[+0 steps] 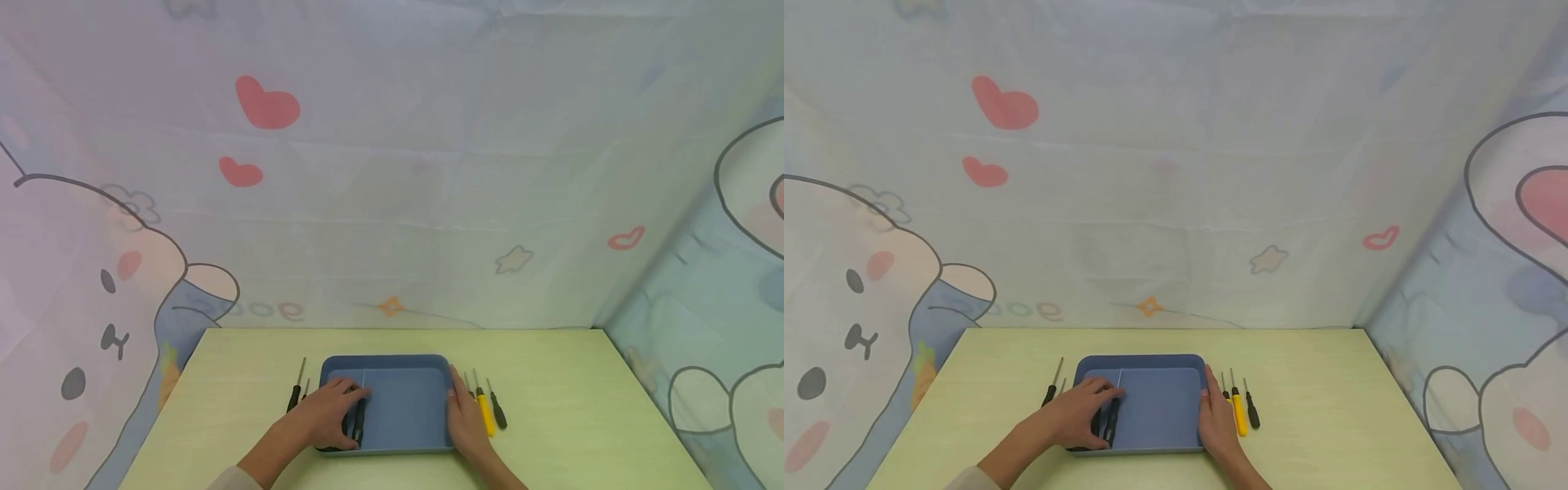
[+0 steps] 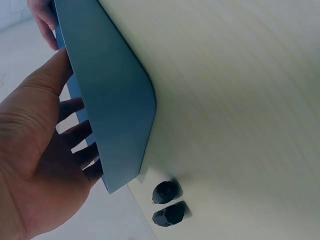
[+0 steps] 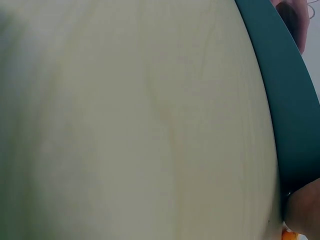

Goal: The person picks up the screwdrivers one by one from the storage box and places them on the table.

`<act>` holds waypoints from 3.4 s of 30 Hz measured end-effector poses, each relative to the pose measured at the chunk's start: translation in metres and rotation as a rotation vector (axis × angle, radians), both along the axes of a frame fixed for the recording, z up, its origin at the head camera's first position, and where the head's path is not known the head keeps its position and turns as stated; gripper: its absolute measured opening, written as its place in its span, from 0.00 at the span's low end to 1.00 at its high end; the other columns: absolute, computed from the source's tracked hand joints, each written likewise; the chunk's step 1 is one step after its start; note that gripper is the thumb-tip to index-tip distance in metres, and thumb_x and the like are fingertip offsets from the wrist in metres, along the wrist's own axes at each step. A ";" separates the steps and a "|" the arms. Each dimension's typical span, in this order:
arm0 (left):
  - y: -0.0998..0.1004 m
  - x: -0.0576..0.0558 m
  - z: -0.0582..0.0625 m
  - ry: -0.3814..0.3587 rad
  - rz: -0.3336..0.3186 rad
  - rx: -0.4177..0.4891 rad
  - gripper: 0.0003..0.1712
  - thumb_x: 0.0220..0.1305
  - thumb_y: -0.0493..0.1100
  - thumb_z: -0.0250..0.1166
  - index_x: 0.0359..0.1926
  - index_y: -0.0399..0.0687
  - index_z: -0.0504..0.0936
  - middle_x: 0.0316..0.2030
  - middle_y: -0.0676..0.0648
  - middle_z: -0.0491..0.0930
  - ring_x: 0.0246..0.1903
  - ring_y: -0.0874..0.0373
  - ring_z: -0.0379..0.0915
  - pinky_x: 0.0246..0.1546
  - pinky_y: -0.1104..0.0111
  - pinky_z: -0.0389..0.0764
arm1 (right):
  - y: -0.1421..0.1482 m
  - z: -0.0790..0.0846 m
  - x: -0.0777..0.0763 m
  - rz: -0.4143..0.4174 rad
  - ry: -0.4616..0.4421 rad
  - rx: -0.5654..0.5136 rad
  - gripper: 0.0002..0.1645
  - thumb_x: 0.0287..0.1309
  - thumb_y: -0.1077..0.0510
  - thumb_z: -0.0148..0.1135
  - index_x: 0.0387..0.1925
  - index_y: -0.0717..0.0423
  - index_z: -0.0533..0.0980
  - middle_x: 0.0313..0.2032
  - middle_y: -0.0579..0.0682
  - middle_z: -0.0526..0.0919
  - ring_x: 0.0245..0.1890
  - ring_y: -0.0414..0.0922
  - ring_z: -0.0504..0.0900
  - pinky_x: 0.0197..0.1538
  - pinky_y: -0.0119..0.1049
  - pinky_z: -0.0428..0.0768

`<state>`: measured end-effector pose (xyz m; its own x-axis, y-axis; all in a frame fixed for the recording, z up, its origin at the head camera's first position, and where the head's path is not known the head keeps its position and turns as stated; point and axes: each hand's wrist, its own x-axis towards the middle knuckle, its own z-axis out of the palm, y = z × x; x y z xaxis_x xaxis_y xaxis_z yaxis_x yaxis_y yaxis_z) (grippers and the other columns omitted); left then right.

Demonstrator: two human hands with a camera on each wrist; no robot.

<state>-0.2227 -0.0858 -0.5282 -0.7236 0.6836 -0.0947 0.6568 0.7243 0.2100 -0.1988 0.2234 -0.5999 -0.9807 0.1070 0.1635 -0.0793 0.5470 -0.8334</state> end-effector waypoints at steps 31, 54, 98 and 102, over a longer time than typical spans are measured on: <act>0.011 0.001 -0.007 0.123 0.035 -0.119 0.53 0.51 0.71 0.80 0.70 0.46 0.78 0.63 0.45 0.74 0.64 0.47 0.72 0.62 0.55 0.78 | 0.000 0.000 0.000 0.006 0.029 0.015 0.31 0.82 0.64 0.45 0.81 0.61 0.61 0.75 0.64 0.69 0.74 0.62 0.69 0.74 0.60 0.67; 0.012 -0.001 -0.013 0.146 0.053 -0.120 0.56 0.48 0.75 0.80 0.69 0.47 0.78 0.63 0.44 0.75 0.63 0.46 0.72 0.62 0.53 0.79 | 0.001 -0.004 -0.002 0.004 0.014 0.003 0.31 0.82 0.64 0.45 0.81 0.60 0.61 0.76 0.64 0.68 0.75 0.62 0.68 0.75 0.60 0.65; 0.008 0.001 -0.012 0.220 0.002 -0.092 0.57 0.51 0.79 0.75 0.70 0.45 0.78 0.66 0.44 0.74 0.67 0.47 0.70 0.65 0.49 0.75 | -0.001 -0.005 -0.002 -0.012 0.004 0.009 0.31 0.82 0.63 0.45 0.81 0.60 0.61 0.75 0.64 0.69 0.74 0.63 0.69 0.74 0.60 0.66; 0.005 -0.003 -0.010 0.203 0.001 -0.047 0.58 0.51 0.78 0.76 0.70 0.44 0.78 0.66 0.44 0.75 0.67 0.46 0.70 0.65 0.48 0.75 | 0.000 -0.007 -0.002 -0.010 0.003 0.016 0.31 0.82 0.63 0.45 0.81 0.60 0.61 0.75 0.63 0.69 0.74 0.63 0.69 0.74 0.60 0.66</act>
<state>-0.2252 -0.0804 -0.5382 -0.7316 0.6815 0.0212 0.6817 0.7306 0.0398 -0.2009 0.2229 -0.6065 -0.9791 0.1140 0.1682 -0.0763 0.5607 -0.8245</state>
